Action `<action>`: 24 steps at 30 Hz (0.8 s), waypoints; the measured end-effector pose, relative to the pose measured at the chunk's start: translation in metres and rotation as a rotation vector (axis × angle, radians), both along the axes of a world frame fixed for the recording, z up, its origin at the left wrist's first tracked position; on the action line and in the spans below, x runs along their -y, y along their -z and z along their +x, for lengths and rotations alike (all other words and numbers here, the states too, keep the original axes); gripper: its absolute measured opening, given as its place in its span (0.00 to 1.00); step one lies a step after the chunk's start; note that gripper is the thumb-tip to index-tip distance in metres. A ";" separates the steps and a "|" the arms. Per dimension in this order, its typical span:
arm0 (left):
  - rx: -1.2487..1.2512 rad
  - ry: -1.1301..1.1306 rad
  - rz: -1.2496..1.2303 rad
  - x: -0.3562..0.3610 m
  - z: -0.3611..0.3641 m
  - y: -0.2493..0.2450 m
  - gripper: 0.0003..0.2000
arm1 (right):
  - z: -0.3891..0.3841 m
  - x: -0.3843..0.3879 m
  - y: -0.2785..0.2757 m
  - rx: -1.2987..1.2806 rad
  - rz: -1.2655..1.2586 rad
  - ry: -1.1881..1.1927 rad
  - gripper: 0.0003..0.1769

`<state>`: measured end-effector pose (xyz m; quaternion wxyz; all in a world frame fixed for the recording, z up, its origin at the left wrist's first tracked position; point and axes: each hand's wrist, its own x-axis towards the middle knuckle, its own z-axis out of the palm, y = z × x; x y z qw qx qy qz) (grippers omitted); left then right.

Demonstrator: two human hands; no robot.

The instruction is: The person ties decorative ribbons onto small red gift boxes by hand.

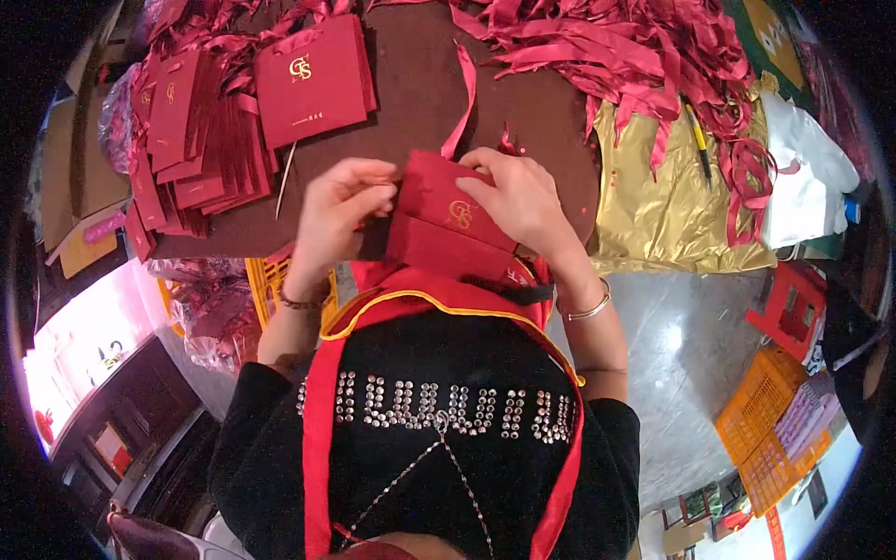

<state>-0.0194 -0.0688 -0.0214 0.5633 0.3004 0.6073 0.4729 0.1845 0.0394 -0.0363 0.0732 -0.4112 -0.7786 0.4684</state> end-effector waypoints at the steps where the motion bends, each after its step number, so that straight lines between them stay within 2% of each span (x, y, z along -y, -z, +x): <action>1: 0.008 0.010 0.020 -0.001 0.007 0.010 0.09 | 0.001 -0.002 0.001 -0.020 -0.069 0.011 0.15; 2: -0.183 0.013 0.002 -0.002 0.013 0.012 0.08 | 0.002 -0.003 0.001 -0.042 -0.138 0.022 0.15; 3: -0.181 0.011 0.002 -0.004 0.016 0.011 0.08 | 0.003 -0.004 0.002 -0.039 -0.138 0.020 0.15; 5: -0.504 0.050 0.058 -0.008 0.019 0.010 0.06 | 0.004 -0.005 0.006 -0.138 -0.219 0.039 0.14; 6: -0.505 0.049 0.057 -0.009 0.020 0.011 0.06 | 0.004 -0.006 0.005 -0.139 -0.220 0.038 0.14; 8: -0.729 0.115 0.289 -0.012 0.021 0.013 0.06 | 0.004 -0.007 0.001 -0.096 -0.289 0.049 0.14; 11: -0.754 0.118 0.344 -0.014 0.026 0.011 0.07 | 0.008 -0.005 0.006 -0.154 -0.376 0.020 0.14; 17: -0.873 0.149 0.454 -0.020 0.036 0.013 0.04 | 0.011 -0.005 0.010 -0.189 -0.395 -0.008 0.12; 24: -0.905 0.182 0.446 -0.023 0.038 0.009 0.04 | 0.015 -0.005 0.018 -0.295 -0.560 -0.007 0.13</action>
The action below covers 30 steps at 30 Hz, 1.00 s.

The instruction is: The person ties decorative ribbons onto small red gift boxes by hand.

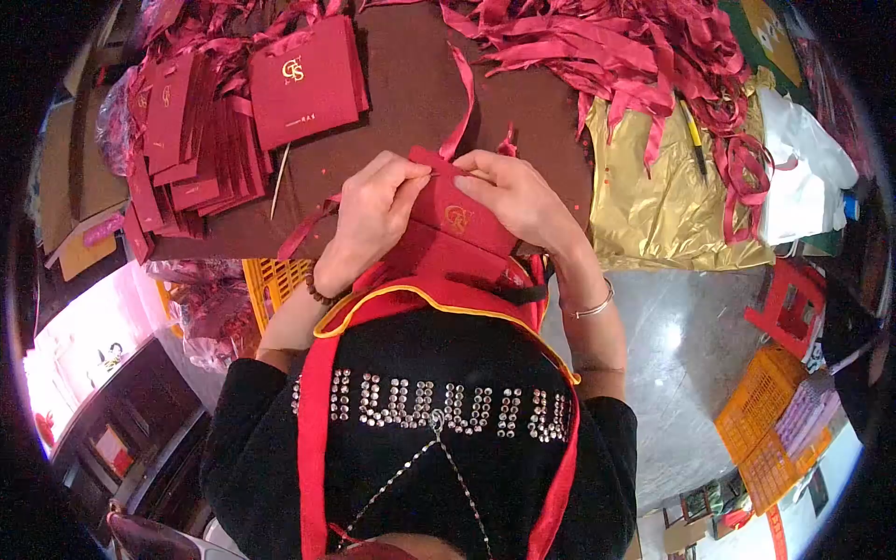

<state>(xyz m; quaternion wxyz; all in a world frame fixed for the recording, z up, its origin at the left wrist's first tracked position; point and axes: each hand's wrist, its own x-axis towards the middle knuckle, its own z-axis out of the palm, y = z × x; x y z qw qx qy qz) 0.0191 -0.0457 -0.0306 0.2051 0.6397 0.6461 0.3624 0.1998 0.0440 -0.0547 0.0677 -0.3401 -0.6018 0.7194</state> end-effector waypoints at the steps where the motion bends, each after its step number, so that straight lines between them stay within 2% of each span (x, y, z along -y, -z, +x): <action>1: -0.006 0.005 -0.014 0.000 0.001 -0.001 0.03 | 0.000 0.000 -0.001 -0.023 -0.002 -0.001 0.14; 6: -0.114 0.055 -0.002 -0.002 0.002 -0.004 0.03 | 0.001 0.002 -0.006 -0.061 -0.076 0.004 0.16; 9: -0.235 0.100 -0.004 -0.003 0.004 -0.012 0.02 | 0.000 0.006 -0.014 -0.060 -0.019 0.019 0.17; 11: -0.363 0.165 0.020 -0.004 0.006 -0.015 0.03 | 0.001 0.008 -0.012 0.006 0.239 -0.014 0.17; 12: -0.364 0.165 0.022 -0.005 0.007 -0.016 0.03 | 0.001 0.010 -0.010 0.005 0.242 -0.013 0.17; 14: -0.554 0.241 0.053 -0.007 0.007 -0.019 0.05 | -0.001 0.012 -0.007 0.002 0.300 0.051 0.17; 18: -0.674 0.296 0.047 -0.011 0.012 -0.023 0.06 | 0.000 0.015 -0.002 -0.019 0.324 0.071 0.17; 20: -0.724 0.336 0.024 -0.012 0.015 -0.023 0.06 | 0.002 0.015 -0.006 -0.013 0.240 0.067 0.17; 24: -0.719 0.321 0.065 -0.015 0.015 -0.018 0.06 | 0.004 0.011 -0.016 -0.011 0.209 0.038 0.17; 26: -0.501 0.324 0.100 -0.014 0.011 -0.015 0.07 | 0.005 0.011 -0.023 0.056 0.182 0.082 0.18; 30: -0.341 0.325 0.039 -0.014 0.010 -0.019 0.08 | 0.001 0.012 -0.032 0.041 0.229 0.035 0.17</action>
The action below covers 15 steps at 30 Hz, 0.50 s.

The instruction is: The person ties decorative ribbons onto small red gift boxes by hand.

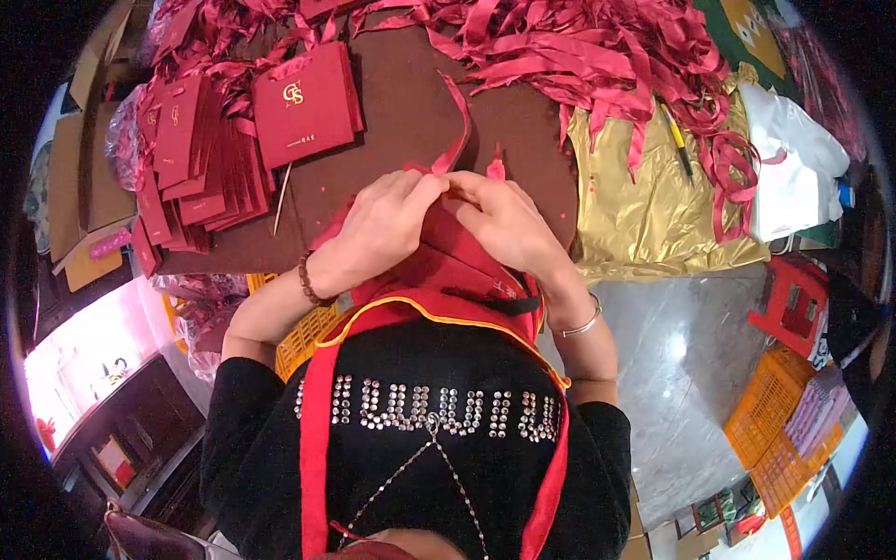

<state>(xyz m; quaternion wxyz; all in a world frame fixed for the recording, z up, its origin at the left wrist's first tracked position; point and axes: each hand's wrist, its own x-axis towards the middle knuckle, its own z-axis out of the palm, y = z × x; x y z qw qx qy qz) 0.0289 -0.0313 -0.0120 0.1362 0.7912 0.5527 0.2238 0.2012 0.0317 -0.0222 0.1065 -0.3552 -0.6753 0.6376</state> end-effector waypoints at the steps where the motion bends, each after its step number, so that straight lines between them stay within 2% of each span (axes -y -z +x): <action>1: -0.003 0.002 0.003 -0.001 -0.003 -0.002 0.08 | 0.000 0.001 0.003 0.009 0.006 -0.002 0.16; 3: 0.088 0.020 -0.063 -0.007 -0.010 -0.010 0.08 | -0.001 0.003 0.002 0.018 0.015 -0.001 0.15; 5: -0.156 -0.024 0.102 -0.022 -0.020 -0.030 0.02 | -0.005 0.006 -0.009 0.069 0.138 -0.008 0.12; 7: -0.105 0.064 -0.278 -0.034 -0.031 -0.037 0.05 | -0.008 0.010 -0.013 0.085 0.192 0.005 0.09; 8: -0.105 0.061 -0.276 -0.039 -0.036 -0.029 0.05 | -0.008 0.012 -0.014 0.117 0.278 -0.003 0.08; 10: -0.044 0.232 -0.631 -0.047 -0.044 -0.012 0.10 | -0.010 0.016 -0.014 0.146 0.365 -0.012 0.08; 11: -0.046 0.234 -0.631 -0.054 -0.046 -0.012 0.10 | -0.011 0.019 -0.012 0.164 0.449 -0.023 0.08; 13: -0.180 0.360 -0.926 -0.067 -0.045 -0.024 0.13 | -0.011 0.023 -0.012 0.187 0.531 -0.030 0.08; 15: -0.186 0.431 -0.906 -0.072 -0.047 -0.023 0.14 | -0.011 0.025 -0.014 0.126 0.548 -0.031 0.07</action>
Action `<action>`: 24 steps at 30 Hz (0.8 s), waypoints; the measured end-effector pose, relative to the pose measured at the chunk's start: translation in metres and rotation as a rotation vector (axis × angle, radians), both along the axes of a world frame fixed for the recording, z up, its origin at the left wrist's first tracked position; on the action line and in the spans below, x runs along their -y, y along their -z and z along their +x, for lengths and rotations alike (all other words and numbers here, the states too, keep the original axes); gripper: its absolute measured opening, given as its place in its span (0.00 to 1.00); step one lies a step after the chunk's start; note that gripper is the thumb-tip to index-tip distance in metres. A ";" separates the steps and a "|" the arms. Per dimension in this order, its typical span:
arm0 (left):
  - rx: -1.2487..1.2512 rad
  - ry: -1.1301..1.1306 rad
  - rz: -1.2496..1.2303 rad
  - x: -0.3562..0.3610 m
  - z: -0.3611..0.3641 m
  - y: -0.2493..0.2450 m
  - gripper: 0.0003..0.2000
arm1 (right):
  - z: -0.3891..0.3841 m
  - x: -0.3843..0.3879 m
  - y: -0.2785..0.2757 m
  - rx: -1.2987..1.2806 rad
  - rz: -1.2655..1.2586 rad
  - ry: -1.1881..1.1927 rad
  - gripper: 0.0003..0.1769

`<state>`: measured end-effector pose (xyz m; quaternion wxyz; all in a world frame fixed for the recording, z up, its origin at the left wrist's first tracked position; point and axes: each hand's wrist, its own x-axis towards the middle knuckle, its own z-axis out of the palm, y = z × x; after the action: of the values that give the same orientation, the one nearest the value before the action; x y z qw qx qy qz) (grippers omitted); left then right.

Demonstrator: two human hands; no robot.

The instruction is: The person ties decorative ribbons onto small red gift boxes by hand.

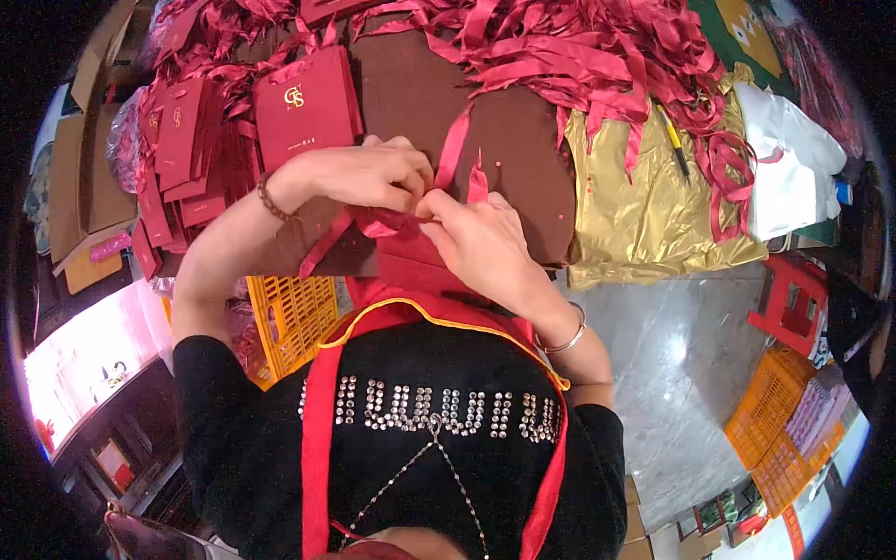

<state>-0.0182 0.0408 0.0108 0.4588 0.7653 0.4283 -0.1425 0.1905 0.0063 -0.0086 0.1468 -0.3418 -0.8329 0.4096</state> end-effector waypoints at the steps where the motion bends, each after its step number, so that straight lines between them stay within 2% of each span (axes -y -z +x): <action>1: 0.021 0.052 -0.048 -0.003 0.000 0.001 0.14 | 0.000 0.000 -0.002 0.000 0.001 -0.001 0.07; 4: 0.074 0.080 -0.160 -0.006 0.003 0.005 0.12 | 0.003 -0.002 -0.007 0.038 -0.036 -0.039 0.07; 6: 0.306 0.005 -0.287 -0.005 0.003 0.020 0.11 | 0.007 -0.004 -0.004 -0.013 -0.040 -0.069 0.08; 7: 0.306 0.006 -0.289 -0.002 0.003 0.025 0.11 | 0.008 -0.006 -0.004 -0.013 -0.042 -0.067 0.08; 9: 0.361 -0.265 -0.240 0.004 0.003 0.030 0.10 | 0.010 -0.011 -0.003 -0.009 -0.188 -0.057 0.10; 10: 0.362 -0.267 -0.240 0.003 0.004 0.033 0.10 | 0.009 -0.010 -0.002 -0.009 -0.188 -0.059 0.10; 12: 0.610 -0.542 -0.130 -0.003 0.006 0.039 0.11 | 0.008 -0.009 0.001 -0.072 -0.103 -0.162 0.10; 14: 0.562 -0.578 -0.057 -0.008 0.006 0.037 0.11 | 0.006 -0.012 0.002 -0.085 -0.116 -0.144 0.11; 16: 0.542 -0.678 0.139 -0.011 0.002 0.037 0.10 | 0.009 -0.014 0.006 -0.114 -0.232 -0.064 0.11; 20: 0.519 -0.775 0.285 -0.002 -0.006 0.046 0.10 | 0.009 -0.016 0.009 -0.082 -0.309 0.026 0.12; 21: 0.627 -0.971 0.130 0.007 0.002 0.040 0.13 | 0.010 -0.017 0.014 -0.076 -0.288 0.043 0.13; 22: 0.630 -0.966 0.128 0.017 0.006 0.037 0.13 | 0.011 -0.018 0.016 -0.075 -0.286 0.049 0.13; 24: 0.676 -1.124 0.044 0.039 0.007 0.037 0.16 | 0.014 -0.019 0.021 -0.103 -0.205 0.102 0.14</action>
<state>-0.0113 0.0022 -0.0262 0.5571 0.4368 0.5980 0.3758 0.2044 0.0257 -0.0299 0.1742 -0.3755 -0.7596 0.5017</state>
